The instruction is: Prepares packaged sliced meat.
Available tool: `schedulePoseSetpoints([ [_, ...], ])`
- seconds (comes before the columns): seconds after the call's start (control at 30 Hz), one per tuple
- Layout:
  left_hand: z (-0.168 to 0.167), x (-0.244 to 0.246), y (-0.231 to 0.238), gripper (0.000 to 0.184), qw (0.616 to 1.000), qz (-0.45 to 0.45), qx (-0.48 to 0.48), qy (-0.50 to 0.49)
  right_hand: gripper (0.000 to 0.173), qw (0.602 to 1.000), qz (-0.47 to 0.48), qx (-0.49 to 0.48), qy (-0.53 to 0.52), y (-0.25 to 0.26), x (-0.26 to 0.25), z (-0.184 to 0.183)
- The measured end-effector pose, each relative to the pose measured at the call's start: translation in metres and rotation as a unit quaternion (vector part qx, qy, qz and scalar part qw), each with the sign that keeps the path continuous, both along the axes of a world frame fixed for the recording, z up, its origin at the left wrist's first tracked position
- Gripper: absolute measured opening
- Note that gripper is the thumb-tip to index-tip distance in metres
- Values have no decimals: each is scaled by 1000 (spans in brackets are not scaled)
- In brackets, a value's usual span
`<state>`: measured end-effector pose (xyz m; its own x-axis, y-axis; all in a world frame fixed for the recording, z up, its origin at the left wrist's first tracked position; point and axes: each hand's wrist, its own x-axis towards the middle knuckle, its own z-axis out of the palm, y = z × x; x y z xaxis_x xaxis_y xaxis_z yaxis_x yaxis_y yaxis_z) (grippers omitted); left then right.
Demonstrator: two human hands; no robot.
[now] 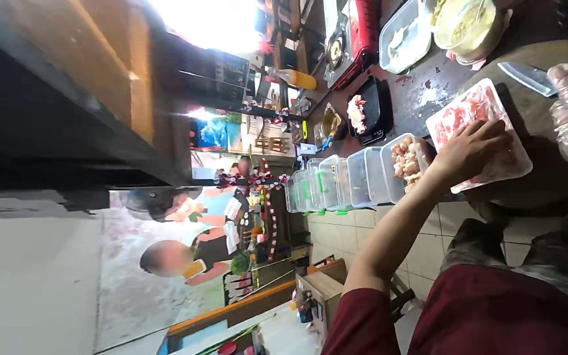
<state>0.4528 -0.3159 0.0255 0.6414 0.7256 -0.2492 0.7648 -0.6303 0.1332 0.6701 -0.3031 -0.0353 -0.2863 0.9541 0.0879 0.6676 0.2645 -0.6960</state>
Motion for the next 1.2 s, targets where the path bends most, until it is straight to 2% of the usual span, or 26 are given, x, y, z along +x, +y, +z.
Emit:
schedulePoseSetpoints([
  [0.1,9,-4,4,26,999,-23,-45,3,45,999,-9,37,34,-8,-3,28],
  [0.17,8,-4,7,23,996,-36,-79,-32,44,999,-21,17,42,-19,3,50],
  [0.23,6,-8,7,22,992,-28,-96,-81,44,997,-41,-14,61,-28,8,54],
  [0.37,9,-31,-1,17,968,122,-39,-218,40,990,-54,-49,125,-50,19,40],
  [0.43,13,-38,-9,20,958,170,-14,-229,38,986,-63,-66,140,-63,20,40],
  [0.5,12,-40,-15,26,972,137,-31,-190,36,984,-76,-83,139,-76,18,39],
  [0.63,-3,-36,-15,36,996,5,-24,-89,34,982,-95,-100,126,-104,6,36],
  [0.73,-9,-27,-6,32,998,-44,-26,-35,35,982,-96,-124,107,-114,-1,42],
  [0.87,-9,-20,1,25,996,-48,-59,-56,35,980,-73,-149,111,-111,0,57],
  [1.0,-4,-12,6,18,993,-53,-66,-78,34,984,-20,-153,90,-85,9,68],
  [1.2,-8,-28,-21,27,989,-58,-29,-135,34,985,45,-139,96,-41,14,59],
])
